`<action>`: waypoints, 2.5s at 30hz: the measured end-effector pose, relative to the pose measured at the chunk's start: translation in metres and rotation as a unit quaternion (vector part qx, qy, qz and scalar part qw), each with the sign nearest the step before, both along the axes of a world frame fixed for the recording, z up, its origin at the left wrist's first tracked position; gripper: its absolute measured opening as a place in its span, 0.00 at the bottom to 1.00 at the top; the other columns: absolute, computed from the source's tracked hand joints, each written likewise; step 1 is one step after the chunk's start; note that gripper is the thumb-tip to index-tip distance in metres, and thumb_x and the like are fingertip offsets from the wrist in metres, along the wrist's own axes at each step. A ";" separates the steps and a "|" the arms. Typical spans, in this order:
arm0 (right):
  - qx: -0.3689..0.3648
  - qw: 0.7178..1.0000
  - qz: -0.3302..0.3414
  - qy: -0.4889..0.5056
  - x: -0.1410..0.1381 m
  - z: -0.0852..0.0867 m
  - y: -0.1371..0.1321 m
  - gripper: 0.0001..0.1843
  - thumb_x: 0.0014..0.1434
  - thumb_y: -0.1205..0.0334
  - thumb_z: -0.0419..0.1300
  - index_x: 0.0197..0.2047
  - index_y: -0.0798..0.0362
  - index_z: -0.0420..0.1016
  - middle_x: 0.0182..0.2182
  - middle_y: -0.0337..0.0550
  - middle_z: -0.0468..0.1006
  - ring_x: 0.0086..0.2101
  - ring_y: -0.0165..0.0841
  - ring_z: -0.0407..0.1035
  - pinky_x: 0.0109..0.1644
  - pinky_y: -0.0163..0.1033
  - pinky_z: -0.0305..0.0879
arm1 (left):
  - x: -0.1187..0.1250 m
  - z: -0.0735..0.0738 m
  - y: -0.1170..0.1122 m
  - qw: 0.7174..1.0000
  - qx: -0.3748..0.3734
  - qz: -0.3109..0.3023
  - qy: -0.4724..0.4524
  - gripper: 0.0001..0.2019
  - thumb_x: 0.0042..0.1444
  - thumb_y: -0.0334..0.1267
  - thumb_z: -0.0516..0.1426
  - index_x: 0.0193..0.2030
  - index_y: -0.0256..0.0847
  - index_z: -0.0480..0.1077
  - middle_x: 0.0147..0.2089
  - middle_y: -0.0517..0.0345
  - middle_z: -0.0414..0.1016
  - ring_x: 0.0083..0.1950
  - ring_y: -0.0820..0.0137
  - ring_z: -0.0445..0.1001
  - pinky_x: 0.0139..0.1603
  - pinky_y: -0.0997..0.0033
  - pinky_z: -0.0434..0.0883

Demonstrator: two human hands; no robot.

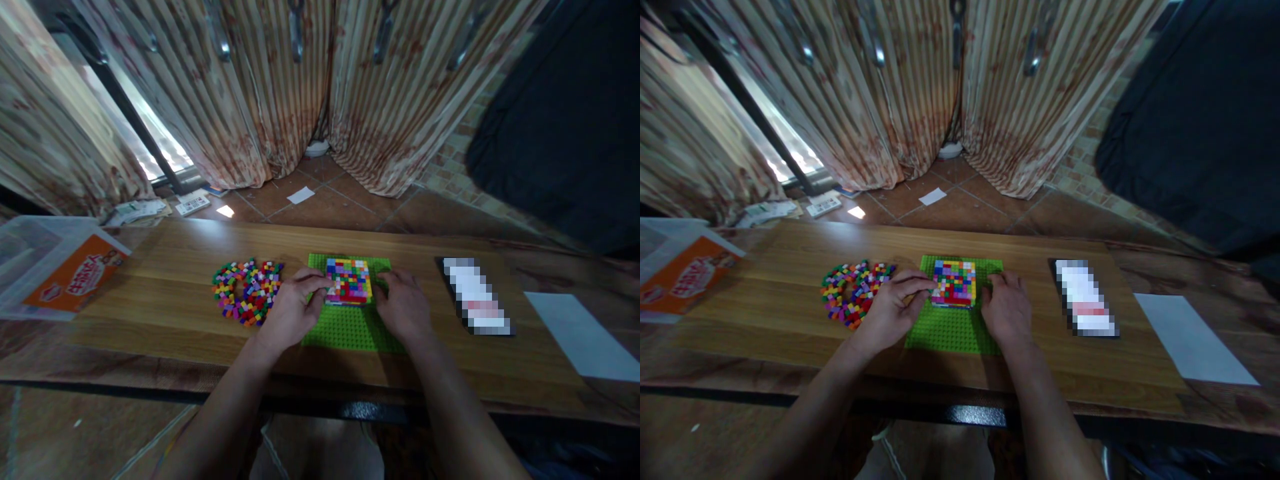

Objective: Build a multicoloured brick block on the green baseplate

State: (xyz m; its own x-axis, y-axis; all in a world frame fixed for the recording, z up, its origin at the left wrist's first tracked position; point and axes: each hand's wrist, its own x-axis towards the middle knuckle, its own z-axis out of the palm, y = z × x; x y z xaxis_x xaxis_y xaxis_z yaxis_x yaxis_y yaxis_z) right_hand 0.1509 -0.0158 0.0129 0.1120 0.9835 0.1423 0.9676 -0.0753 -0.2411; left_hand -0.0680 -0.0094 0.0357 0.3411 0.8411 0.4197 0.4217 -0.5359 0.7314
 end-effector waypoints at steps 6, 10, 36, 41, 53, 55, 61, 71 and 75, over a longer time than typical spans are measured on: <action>0.003 1.000 0.003 0.005 0.001 -0.001 0.001 0.15 0.61 0.62 0.54 0.49 0.57 0.75 0.47 0.54 0.73 0.49 0.45 0.64 0.52 0.47 0.62 | 0.003 -0.004 -0.001 0.999 0.010 -0.001 0.042 0.11 0.59 0.28 0.54 0.42 0.43 0.76 0.43 0.55 0.77 0.45 0.70 0.76 0.48 0.68 0.73; 0.002 1.000 0.000 0.007 0.001 -0.001 0.000 0.16 0.61 0.62 0.54 0.49 0.57 0.75 0.47 0.54 0.73 0.49 0.45 0.64 0.52 0.47 0.62 | 0.006 -0.007 -0.002 0.997 0.004 0.032 0.066 0.09 0.59 0.30 0.55 0.44 0.41 0.74 0.42 0.54 0.77 0.43 0.68 0.77 0.46 0.67 0.75; 0.005 1.000 0.006 0.007 0.002 -0.003 0.000 0.16 0.61 0.61 0.53 0.49 0.56 0.75 0.47 0.53 0.73 0.49 0.44 0.63 0.51 0.47 0.62 | 0.016 -0.007 -0.004 0.989 -0.072 0.107 -0.075 0.12 0.58 0.31 0.54 0.48 0.39 0.71 0.38 0.56 0.78 0.39 0.71 0.77 0.43 0.71 0.73; 0.009 1.000 0.006 0.011 0.002 -0.002 0.000 0.16 0.61 0.61 0.53 0.49 0.55 0.75 0.46 0.52 0.73 0.49 0.44 0.64 0.51 0.47 0.62 | 0.017 -0.018 0.002 0.962 -0.169 0.146 -0.155 0.14 0.56 0.39 0.59 0.48 0.38 0.70 0.33 0.58 0.76 0.33 0.72 0.74 0.33 0.74 0.71; 0.014 1.000 0.004 0.020 0.001 -0.002 -0.001 0.15 0.61 0.62 0.53 0.48 0.54 0.75 0.46 0.53 0.72 0.49 0.44 0.63 0.52 0.48 0.62 | 0.028 -0.025 0.008 0.911 -0.305 0.158 -0.228 0.21 0.42 0.44 0.67 0.42 0.36 0.72 0.27 0.63 0.72 0.28 0.75 0.69 0.28 0.75 0.65; 0.007 1.000 0.000 0.015 0.000 -0.001 -0.001 0.15 0.61 0.62 0.53 0.48 0.55 0.75 0.46 0.53 0.72 0.49 0.45 0.63 0.51 0.48 0.62 | 0.029 -0.023 0.010 0.901 -0.317 0.174 -0.239 0.21 0.41 0.42 0.67 0.41 0.36 0.72 0.26 0.64 0.71 0.27 0.76 0.68 0.27 0.76 0.64; -0.002 1.000 -0.004 0.005 -0.004 0.002 -0.001 0.16 0.62 0.62 0.53 0.49 0.56 0.75 0.47 0.54 0.72 0.49 0.45 0.63 0.52 0.48 0.62 | 0.034 -0.017 0.010 0.888 -0.329 0.179 -0.268 0.19 0.40 0.39 0.67 0.40 0.35 0.72 0.25 0.65 0.70 0.26 0.77 0.68 0.27 0.77 0.64; 0.003 1.000 -0.002 -0.011 -0.005 0.002 -0.002 0.15 0.61 0.63 0.53 0.48 0.55 0.75 0.47 0.53 0.73 0.49 0.45 0.64 0.51 0.47 0.63 | 0.034 -0.019 0.011 0.889 -0.319 0.177 -0.276 0.19 0.39 0.39 0.68 0.39 0.36 0.73 0.26 0.63 0.71 0.27 0.75 0.69 0.28 0.75 0.65; 0.011 1.000 0.000 -0.013 -0.004 -0.001 -0.002 0.15 0.61 0.62 0.53 0.49 0.55 0.75 0.48 0.53 0.73 0.49 0.44 0.64 0.51 0.47 0.63 | 0.034 -0.019 0.009 0.884 -0.327 0.181 -0.281 0.19 0.39 0.39 0.68 0.39 0.36 0.73 0.26 0.64 0.70 0.26 0.76 0.68 0.27 0.76 0.65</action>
State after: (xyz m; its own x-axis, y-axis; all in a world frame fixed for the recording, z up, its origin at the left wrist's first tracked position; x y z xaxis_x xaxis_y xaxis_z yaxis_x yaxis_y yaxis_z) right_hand 0.1470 -0.0176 0.0118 0.1070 0.9800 0.1676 0.9738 -0.0692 -0.2168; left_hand -0.0343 -0.0006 0.0169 -0.1079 0.9779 -0.1789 -0.0490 0.1745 0.9834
